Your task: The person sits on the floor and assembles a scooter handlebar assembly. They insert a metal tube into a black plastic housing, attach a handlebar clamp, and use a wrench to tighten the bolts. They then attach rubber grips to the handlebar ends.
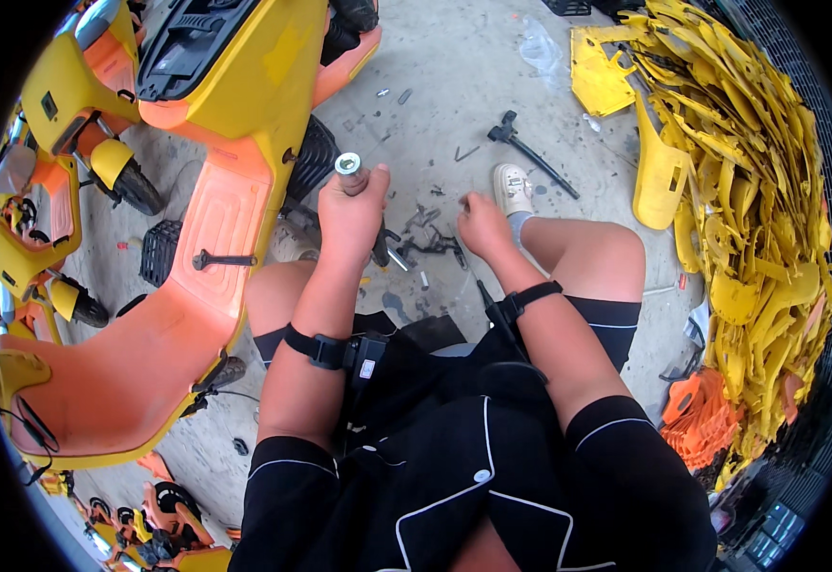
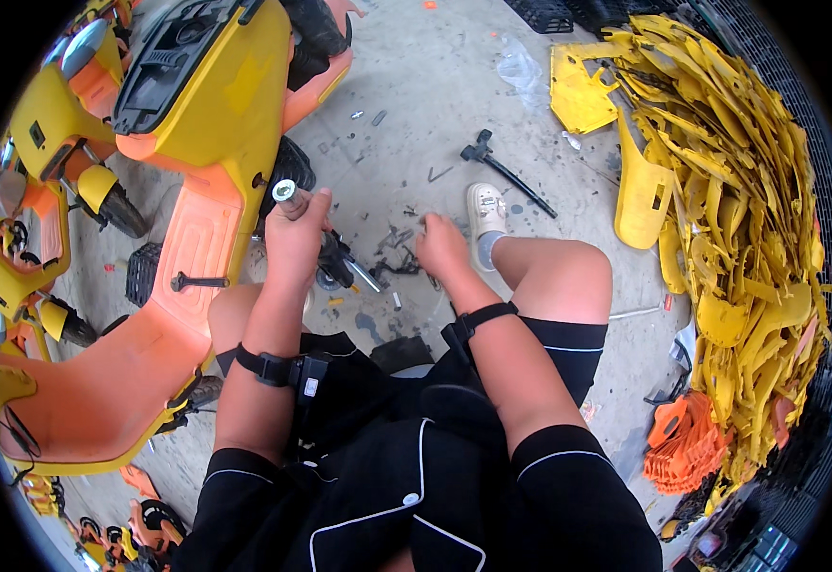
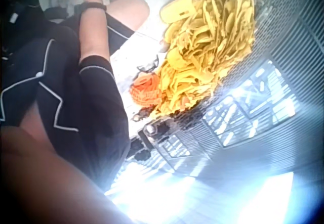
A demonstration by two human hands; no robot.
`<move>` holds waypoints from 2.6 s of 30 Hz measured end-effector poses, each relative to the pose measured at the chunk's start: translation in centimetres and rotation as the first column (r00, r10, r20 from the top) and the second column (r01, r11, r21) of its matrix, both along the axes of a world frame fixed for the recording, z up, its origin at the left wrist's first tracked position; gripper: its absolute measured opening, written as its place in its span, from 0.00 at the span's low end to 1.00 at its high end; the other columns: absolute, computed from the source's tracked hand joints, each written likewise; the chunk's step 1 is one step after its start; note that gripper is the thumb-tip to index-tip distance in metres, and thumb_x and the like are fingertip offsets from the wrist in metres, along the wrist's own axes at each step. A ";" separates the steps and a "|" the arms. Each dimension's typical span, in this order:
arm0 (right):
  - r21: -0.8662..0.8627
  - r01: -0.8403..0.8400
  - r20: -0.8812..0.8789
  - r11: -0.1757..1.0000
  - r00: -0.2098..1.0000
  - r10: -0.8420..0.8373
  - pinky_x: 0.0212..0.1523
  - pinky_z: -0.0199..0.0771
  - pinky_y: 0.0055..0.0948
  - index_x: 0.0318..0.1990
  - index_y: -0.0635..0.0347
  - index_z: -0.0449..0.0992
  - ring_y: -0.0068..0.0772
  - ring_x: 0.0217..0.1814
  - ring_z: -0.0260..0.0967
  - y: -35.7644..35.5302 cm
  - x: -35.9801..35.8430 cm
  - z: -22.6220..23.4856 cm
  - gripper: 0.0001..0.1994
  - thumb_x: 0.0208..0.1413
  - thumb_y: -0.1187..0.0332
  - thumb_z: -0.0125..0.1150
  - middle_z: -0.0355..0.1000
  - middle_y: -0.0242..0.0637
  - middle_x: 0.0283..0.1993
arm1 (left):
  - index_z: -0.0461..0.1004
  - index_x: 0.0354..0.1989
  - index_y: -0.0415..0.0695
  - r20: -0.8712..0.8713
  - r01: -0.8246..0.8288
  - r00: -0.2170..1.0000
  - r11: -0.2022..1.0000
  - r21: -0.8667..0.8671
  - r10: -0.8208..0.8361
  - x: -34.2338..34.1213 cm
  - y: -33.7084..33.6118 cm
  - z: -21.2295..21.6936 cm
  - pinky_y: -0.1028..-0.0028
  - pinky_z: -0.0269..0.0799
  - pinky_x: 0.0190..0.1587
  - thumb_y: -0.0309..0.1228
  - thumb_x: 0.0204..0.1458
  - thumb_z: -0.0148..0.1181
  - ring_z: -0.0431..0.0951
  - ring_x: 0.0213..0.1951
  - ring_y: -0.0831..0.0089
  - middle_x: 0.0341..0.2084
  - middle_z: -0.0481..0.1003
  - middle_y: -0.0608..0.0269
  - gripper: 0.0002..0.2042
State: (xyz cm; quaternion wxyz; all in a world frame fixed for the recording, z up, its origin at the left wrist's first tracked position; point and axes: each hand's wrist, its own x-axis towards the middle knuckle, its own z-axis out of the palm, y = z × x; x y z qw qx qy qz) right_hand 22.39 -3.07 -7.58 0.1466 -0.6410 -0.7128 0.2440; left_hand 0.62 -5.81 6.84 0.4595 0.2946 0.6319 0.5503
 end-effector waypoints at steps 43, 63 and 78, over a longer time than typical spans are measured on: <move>-0.290 0.752 0.219 0.592 0.655 -0.723 0.57 0.72 0.41 0.41 0.74 0.81 0.56 0.56 0.75 30.4 7.7 -31.0 0.35 0.52 0.41 0.59 0.78 0.60 0.46 | 0.67 0.28 0.40 -0.209 0.197 0.921 0.856 -0.479 -0.329 -6.1 9.7 -6.9 0.79 0.65 0.35 0.23 0.59 0.63 0.66 0.30 0.80 0.26 0.70 0.66 0.10; -0.569 0.461 -0.034 0.680 0.814 -0.580 0.25 0.72 0.29 0.27 0.62 0.80 0.29 0.19 0.72 32.4 8.4 -13.9 0.19 0.55 0.54 0.58 0.78 0.40 0.24 | 0.69 0.26 0.40 -0.276 0.278 0.888 0.908 -0.315 -0.367 -7.2 10.6 -4.0 0.73 0.65 0.30 0.31 0.56 0.66 0.64 0.25 0.78 0.18 0.67 0.66 0.13; -0.599 -0.150 -0.679 0.787 0.617 -0.399 0.38 0.79 0.30 0.48 0.67 0.73 0.32 0.35 0.77 18.1 -0.6 11.7 0.15 0.65 0.63 0.53 0.80 0.49 0.39 | 0.73 0.29 0.36 -0.331 0.097 0.933 0.984 -0.152 -0.143 -9.4 9.2 -1.3 0.68 0.71 0.34 0.36 0.53 0.64 0.72 0.25 0.73 0.19 0.74 0.61 0.14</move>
